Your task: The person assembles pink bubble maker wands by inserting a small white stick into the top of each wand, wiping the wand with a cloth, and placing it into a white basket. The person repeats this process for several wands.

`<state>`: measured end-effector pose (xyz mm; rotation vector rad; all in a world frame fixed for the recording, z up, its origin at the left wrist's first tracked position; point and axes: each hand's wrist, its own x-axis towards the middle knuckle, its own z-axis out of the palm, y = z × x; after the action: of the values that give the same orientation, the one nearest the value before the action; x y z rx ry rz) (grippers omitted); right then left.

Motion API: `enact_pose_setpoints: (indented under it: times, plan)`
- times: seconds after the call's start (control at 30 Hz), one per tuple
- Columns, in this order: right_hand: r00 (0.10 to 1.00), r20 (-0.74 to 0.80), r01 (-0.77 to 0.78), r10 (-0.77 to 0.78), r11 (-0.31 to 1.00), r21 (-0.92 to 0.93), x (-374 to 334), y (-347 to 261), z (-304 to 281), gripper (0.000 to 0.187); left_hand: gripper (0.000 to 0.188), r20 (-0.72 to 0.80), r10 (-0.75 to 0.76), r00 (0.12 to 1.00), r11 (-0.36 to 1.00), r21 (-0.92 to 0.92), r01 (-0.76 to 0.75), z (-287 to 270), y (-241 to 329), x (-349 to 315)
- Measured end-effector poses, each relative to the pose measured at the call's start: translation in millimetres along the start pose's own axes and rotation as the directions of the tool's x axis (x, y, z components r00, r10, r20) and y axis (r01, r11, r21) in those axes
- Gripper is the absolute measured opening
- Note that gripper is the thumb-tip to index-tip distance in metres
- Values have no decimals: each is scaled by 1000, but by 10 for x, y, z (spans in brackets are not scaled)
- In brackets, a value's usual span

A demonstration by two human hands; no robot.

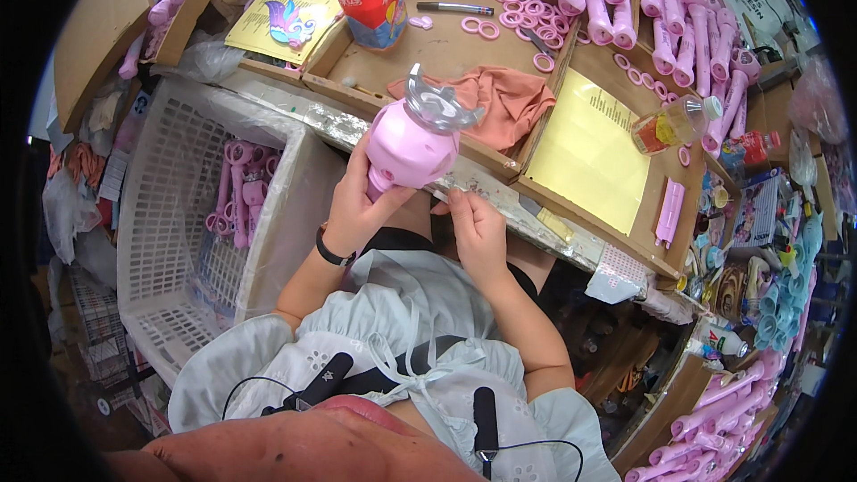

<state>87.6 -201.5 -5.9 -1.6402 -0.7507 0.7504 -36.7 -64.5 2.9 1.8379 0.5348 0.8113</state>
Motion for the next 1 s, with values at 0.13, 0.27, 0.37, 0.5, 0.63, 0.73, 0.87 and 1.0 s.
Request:
enact_pose_setpoints:
  times: [0.13,0.27,0.37,0.5,0.63,0.73,0.87,1.0]
  plan:
    - [990,-11,138,-140,987,-77,-59,17,68,19,81,6,27,1000,997,76,-28,-12,-23,16]
    - [986,15,165,-167,982,94,-57,55,98,21,84,37,-59,998,995,-80,62,-10,-65,35]
    - [993,116,-79,26,870,487,-14,110,55,17,83,10,36,999,998,48,-36,2,-64,4]
    - [957,-90,276,-274,961,11,6,157,101,16,83,15,-2,1000,999,36,2,21,-54,3]
    - [877,-152,398,-455,867,-301,-23,106,155,16,84,-4,-38,999,998,48,38,31,-38,18]
    - [999,13,-41,39,975,219,-9,35,55,19,84,-12,-37,999,996,79,38,22,-13,-3]
    - [943,242,-302,228,891,338,20,9,-42,21,84,-7,-3,1000,995,99,4,14,-10,-16]
    - [993,-60,107,-102,991,83,-46,97,135,20,85,12,12,1000,999,52,-13,13,-52,-12]
